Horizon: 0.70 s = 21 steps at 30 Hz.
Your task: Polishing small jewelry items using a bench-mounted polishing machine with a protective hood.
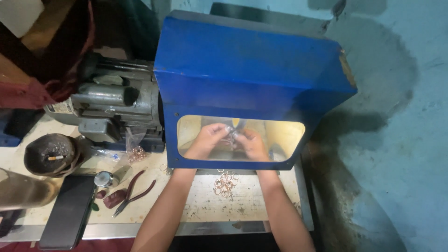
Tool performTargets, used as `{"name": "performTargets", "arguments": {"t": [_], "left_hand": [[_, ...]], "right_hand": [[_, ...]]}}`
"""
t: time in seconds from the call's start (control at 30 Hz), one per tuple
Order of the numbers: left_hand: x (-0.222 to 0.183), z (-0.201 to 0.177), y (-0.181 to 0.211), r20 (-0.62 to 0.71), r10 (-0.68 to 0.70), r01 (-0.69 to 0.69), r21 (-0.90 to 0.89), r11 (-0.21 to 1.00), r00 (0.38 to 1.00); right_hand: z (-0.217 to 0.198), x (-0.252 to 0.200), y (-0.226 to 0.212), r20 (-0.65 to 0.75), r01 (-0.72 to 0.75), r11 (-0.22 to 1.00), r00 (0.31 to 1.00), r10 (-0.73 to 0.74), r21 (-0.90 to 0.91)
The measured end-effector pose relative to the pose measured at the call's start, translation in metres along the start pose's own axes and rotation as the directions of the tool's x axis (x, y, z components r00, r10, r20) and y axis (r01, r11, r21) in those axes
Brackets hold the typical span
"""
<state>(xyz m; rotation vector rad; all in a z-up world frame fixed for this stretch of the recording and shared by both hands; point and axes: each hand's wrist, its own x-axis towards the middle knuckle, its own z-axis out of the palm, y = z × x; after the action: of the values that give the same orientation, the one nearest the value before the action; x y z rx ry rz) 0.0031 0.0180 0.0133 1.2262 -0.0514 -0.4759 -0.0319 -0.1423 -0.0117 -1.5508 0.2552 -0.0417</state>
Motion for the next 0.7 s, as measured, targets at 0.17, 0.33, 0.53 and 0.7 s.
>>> {"name": "performTargets", "arguments": {"t": [0.17,0.33,0.53,0.7], "left_hand": [[0.019,0.006,-0.031,-0.056,0.071,-0.075,-0.062,0.995,0.996],[0.013,0.015,-0.028,-0.084,0.145,-0.149,-0.046,0.988,0.986],[0.016,0.016,-0.029,-0.06,0.165,-0.169,-0.055,0.984,0.984],[0.013,0.015,-0.029,-0.033,0.174,-0.175,-0.028,0.984,0.984]], "right_hand": [[-0.008,0.017,0.022,-0.031,-0.077,0.933,0.995,0.093,0.351],[-0.003,0.0,-0.004,0.022,-0.055,0.896,0.998,0.051,0.44],[0.002,0.002,-0.007,0.022,-0.03,0.884,1.0,0.022,0.466],[0.003,-0.001,-0.013,0.033,-0.048,0.911,0.999,0.038,0.409]]}}
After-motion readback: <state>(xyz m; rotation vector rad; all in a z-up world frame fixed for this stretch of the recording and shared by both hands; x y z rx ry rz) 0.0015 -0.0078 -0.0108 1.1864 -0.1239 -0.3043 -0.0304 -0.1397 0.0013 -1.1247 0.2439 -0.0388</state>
